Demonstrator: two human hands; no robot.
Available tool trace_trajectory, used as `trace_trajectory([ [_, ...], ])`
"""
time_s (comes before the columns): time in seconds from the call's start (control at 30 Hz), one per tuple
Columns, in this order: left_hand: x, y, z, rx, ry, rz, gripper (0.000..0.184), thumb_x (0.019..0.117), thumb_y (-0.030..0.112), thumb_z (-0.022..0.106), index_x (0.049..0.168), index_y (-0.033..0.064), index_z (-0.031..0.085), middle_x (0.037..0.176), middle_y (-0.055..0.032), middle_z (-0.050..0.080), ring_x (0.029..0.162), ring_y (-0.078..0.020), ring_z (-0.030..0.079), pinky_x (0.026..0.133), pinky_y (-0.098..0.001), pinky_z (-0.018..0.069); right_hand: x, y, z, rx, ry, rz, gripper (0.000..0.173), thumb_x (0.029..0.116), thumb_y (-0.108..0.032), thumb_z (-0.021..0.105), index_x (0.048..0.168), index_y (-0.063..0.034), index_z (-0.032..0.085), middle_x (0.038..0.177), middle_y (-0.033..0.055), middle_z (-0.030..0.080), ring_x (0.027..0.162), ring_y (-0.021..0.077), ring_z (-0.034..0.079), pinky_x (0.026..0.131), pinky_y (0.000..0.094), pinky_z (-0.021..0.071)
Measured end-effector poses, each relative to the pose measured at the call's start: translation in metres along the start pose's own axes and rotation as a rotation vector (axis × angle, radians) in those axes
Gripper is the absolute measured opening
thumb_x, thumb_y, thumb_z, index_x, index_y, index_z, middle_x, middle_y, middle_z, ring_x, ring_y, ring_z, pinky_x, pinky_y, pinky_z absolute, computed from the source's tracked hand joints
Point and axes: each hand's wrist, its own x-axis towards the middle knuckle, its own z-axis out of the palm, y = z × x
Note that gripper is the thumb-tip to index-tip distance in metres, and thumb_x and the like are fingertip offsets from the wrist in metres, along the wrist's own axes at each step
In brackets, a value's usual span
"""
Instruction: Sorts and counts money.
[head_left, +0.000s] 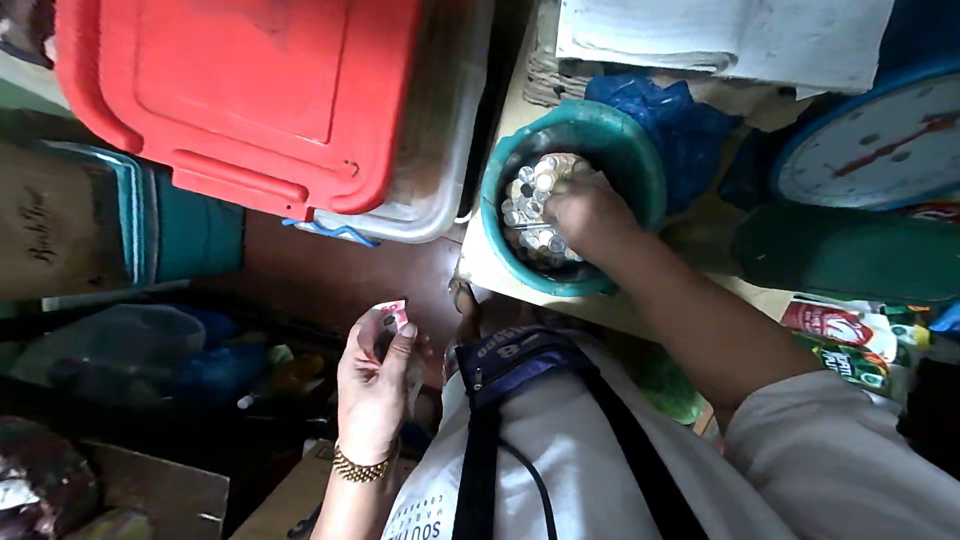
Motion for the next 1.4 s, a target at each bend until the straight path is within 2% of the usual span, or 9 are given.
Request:
trace_trajectory([
  [0.17,0.003,-0.001,-0.006,0.006,0.023,-0.022,0.034,0.1017,0.011,0.059,0.133,-0.0006,0.052,0.095,-0.0062,0.072,0.077,-0.0180,0.073,0.072,-0.0329,0.0647,0.013,-0.019,-0.010,-0.060,-0.495,0.202,0.024,0.0996,-0.005,0.059,0.118,-0.0112,0.073,0.123,0.0183,0.069,0.119,0.0413,0.064,0.095,0.0637,0.0523],
  [0.47,0.004,0.001,-0.002,0.079,-0.008,-0.010,0.035,0.1013,0.014,0.061,0.134,0.0029,0.054,0.100,-0.0036,0.071,0.081,-0.0143,0.072,0.074,-0.0299,0.0642,0.027,-0.031,0.009,-0.092,-0.395,0.189,0.017,0.0975,-0.013,0.065,0.111,-0.0044,0.072,0.120,0.0203,0.068,0.112,0.0423,0.066,0.090,0.0637,0.0547],
  [0.6,0.002,-0.002,0.001,0.101,0.005,-0.024,0.036,0.1009,0.015,0.060,0.134,0.0030,0.055,0.102,-0.0033,0.071,0.080,-0.0126,0.071,0.073,-0.0286,0.0633,0.022,-0.029,0.019,-0.113,-0.269,0.111,0.026,0.0974,-0.016,0.066,0.117,0.0002,0.070,0.125,0.0215,0.065,0.117,0.0413,0.064,0.096,0.0580,0.0533],
  [0.7,0.000,-0.001,0.005,0.096,-0.003,-0.017,0.037,0.1006,0.015,0.060,0.135,0.0034,0.054,0.100,-0.0024,0.071,0.078,-0.0121,0.071,0.070,-0.0278,0.0628,0.023,-0.026,0.018,-0.122,-0.266,0.125,0.023,0.0949,-0.009,0.067,0.115,0.0008,0.070,0.125,0.0218,0.066,0.116,0.0417,0.064,0.096,0.0578,0.0539],
  [0.83,-0.005,-0.001,0.005,0.141,-0.002,-0.011,0.038,0.1014,0.017,0.061,0.136,0.0031,0.054,0.105,-0.0034,0.071,0.081,-0.0120,0.071,0.072,-0.0282,0.0632,0.030,-0.009,0.009,-0.009,-0.330,0.158,0.023,0.0984,-0.017,0.066,0.113,0.0000,0.070,0.124,0.0236,0.065,0.120,0.0428,0.062,0.097,0.0619,0.0519],
  [0.93,-0.008,-0.002,0.005,0.142,0.015,-0.014,0.038,0.1015,0.017,0.060,0.137,0.0028,0.053,0.105,-0.0035,0.071,0.081,-0.0120,0.071,0.072,-0.0284,0.0632,0.026,0.007,-0.005,0.265,-0.189,0.254,0.020,0.0958,-0.017,0.066,0.106,-0.0003,0.069,0.109,0.0214,0.069,0.107,0.0386,0.067,0.091,0.0607,0.0530],
  [1.07,-0.013,-0.006,0.007,0.133,0.029,-0.021,0.037,0.1013,0.017,0.061,0.135,0.0028,0.054,0.102,-0.0041,0.071,0.078,-0.0130,0.071,0.070,-0.0289,0.0631,0.014,0.014,-0.007,0.540,-0.069,0.283,0.027,0.0905,-0.007,0.066,0.117,-0.0049,0.063,0.104,0.0161,0.070,0.084,0.0295,0.071,0.076,0.0528,0.0596],
  [1.23,-0.018,-0.006,0.014,0.137,0.015,-0.019,0.038,0.1009,0.017,0.061,0.136,0.0034,0.055,0.104,-0.0025,0.071,0.079,-0.0105,0.071,0.071,-0.0268,0.0629,0.006,-0.002,0.003,0.164,-0.305,0.182,0.024,0.0969,-0.019,0.068,0.116,-0.0047,0.069,0.118,0.0192,0.069,0.116,0.0381,0.065,0.098,0.0607,0.0513],
  [1.4,-0.020,-0.009,0.018,0.167,-0.015,0.034,0.038,0.1009,0.016,0.060,0.136,0.0026,0.055,0.112,-0.0034,0.070,0.088,-0.0095,0.070,0.078,-0.0266,0.0622,0.014,-0.004,0.022,-0.058,-0.366,0.127,0.027,0.0933,-0.021,0.074,0.112,-0.0024,0.069,0.119,0.0239,0.067,0.115,0.0447,0.064,0.093,0.0659,0.0515],
])
